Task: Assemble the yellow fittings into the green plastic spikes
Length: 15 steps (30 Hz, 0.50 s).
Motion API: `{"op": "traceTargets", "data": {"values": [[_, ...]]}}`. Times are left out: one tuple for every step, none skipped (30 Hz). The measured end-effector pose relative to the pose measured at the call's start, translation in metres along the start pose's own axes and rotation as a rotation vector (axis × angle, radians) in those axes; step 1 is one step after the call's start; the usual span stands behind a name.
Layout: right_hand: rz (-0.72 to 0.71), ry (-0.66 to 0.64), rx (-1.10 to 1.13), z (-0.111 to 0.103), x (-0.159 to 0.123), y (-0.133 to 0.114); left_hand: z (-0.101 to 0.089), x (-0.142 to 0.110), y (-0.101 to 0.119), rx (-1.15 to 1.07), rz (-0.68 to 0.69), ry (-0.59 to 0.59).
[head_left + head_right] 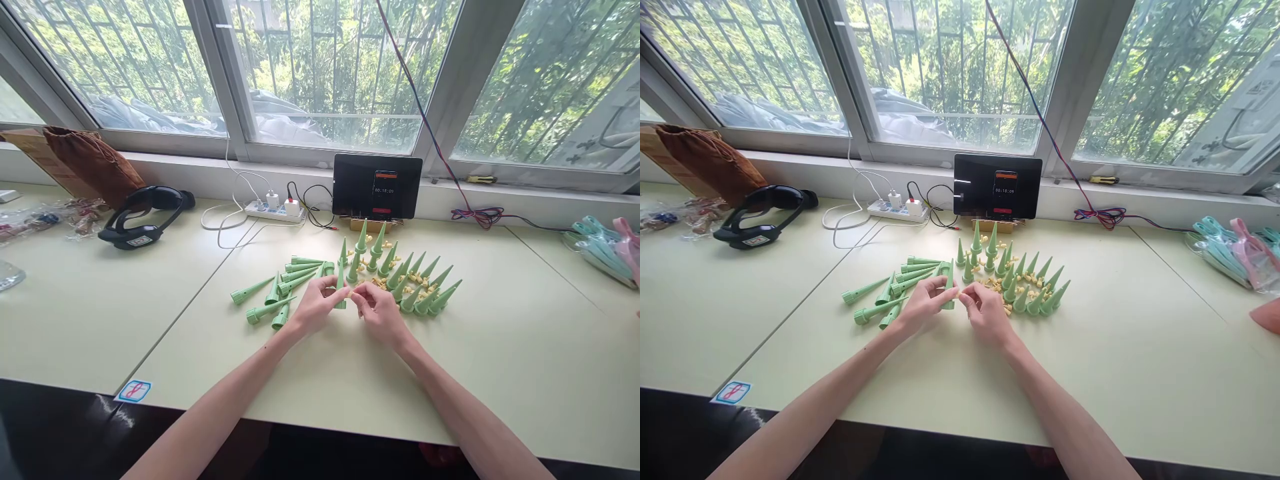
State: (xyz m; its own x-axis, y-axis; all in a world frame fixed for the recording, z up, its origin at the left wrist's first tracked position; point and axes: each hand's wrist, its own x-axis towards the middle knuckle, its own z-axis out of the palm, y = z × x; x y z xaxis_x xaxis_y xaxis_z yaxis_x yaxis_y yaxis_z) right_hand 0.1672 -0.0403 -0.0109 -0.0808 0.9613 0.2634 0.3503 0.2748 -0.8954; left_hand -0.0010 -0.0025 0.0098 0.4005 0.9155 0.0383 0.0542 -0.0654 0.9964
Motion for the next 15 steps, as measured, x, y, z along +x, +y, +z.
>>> {"op": "traceTargets", "data": {"values": [[0.001,-0.001,-0.019,-0.0003,-0.0001,0.0,-0.0001,-0.0001,0.0008,0.002,-0.009,-0.007],[0.002,-0.002,-0.036,-0.0007,-0.0002,0.0,-0.0003,-0.0002,0.0015,0.002,-0.016,-0.015],[0.001,-0.002,-0.05,-0.001,-0.0003,0.0001,-0.0004,-0.0003,0.0021,0.0,-0.02,-0.024],[-0.003,-0.003,-0.064,-0.0013,-0.0003,0.0002,-0.0006,-0.0004,0.0023,-0.004,-0.02,-0.034],[-0.01,-0.002,-0.076,-0.0015,-0.0003,0.0004,-0.0008,-0.0004,0.0022,-0.009,-0.018,-0.044],[-0.019,-0.001,-0.089,-0.0017,-0.0002,0.0007,-0.0011,-0.0003,0.0019,-0.015,-0.014,-0.055],[-0.029,0.001,-0.102,-0.0019,0.0,0.0009,-0.0014,-0.0001,0.0013,-0.023,-0.01,-0.066],[-0.04,0.002,-0.116,-0.0019,0.0001,0.001,-0.0016,0.0001,0.0007,-0.031,-0.006,-0.077],[-0.049,0.002,-0.13,-0.0019,0.0003,0.0011,-0.0019,0.0003,0.0001,-0.04,-0.001,-0.089],[-0.056,-0.001,-0.141,-0.0018,0.0005,0.0011,-0.0021,0.0005,-0.0004,-0.048,0.003,-0.1],[-0.061,-0.004,-0.148,-0.0017,0.0007,0.001,-0.0022,0.0007,-0.0007,-0.053,0.007,-0.109],[-0.064,-0.008,-0.153,-0.0014,0.0008,0.0008,-0.0023,0.0008,-0.0009,-0.056,0.01,-0.114],[-0.066,-0.011,-0.153,-0.0011,0.0008,0.0006,-0.0023,0.001,-0.0008,-0.056,0.011,-0.118],[-0.065,-0.014,-0.153,-0.0007,0.0008,0.0005,-0.0023,0.0011,-0.0007,-0.054,0.011,-0.119],[-0.063,-0.014,-0.151,-0.0002,0.0009,0.0006,-0.0023,0.0011,-0.0005,-0.049,0.009,-0.122]]}}
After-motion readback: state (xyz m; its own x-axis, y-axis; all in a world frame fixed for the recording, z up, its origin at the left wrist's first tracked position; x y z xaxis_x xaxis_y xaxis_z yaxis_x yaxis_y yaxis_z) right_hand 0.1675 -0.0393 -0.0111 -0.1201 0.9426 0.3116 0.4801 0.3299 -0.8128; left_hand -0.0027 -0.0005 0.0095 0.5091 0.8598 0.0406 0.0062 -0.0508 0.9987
